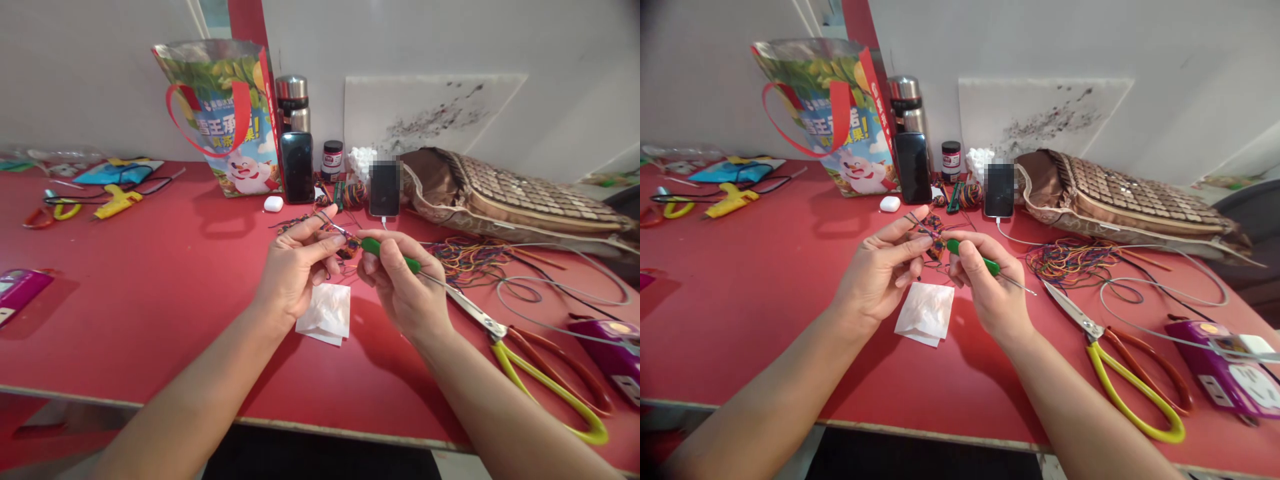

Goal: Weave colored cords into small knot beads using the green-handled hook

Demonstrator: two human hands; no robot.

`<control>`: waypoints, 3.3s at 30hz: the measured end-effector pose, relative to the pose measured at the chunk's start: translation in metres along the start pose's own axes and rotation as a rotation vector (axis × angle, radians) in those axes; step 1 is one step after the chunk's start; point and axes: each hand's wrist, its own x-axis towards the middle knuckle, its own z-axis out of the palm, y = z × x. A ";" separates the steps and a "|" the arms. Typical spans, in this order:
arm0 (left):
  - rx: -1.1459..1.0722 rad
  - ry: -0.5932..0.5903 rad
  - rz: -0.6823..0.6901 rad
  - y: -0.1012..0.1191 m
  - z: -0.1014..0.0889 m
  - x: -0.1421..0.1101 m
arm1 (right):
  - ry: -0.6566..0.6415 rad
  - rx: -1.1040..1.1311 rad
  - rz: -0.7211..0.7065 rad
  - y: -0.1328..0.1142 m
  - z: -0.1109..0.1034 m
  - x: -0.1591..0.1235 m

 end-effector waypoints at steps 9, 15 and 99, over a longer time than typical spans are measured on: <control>0.030 -0.019 0.024 -0.004 0.000 0.001 | 0.000 -0.044 0.003 0.003 -0.002 -0.001; 0.036 -0.001 0.002 -0.004 0.001 0.003 | -0.011 -0.032 -0.013 0.003 -0.001 -0.002; 0.137 -0.072 0.124 -0.003 0.005 -0.008 | 0.064 -0.500 -0.226 -0.005 0.002 -0.008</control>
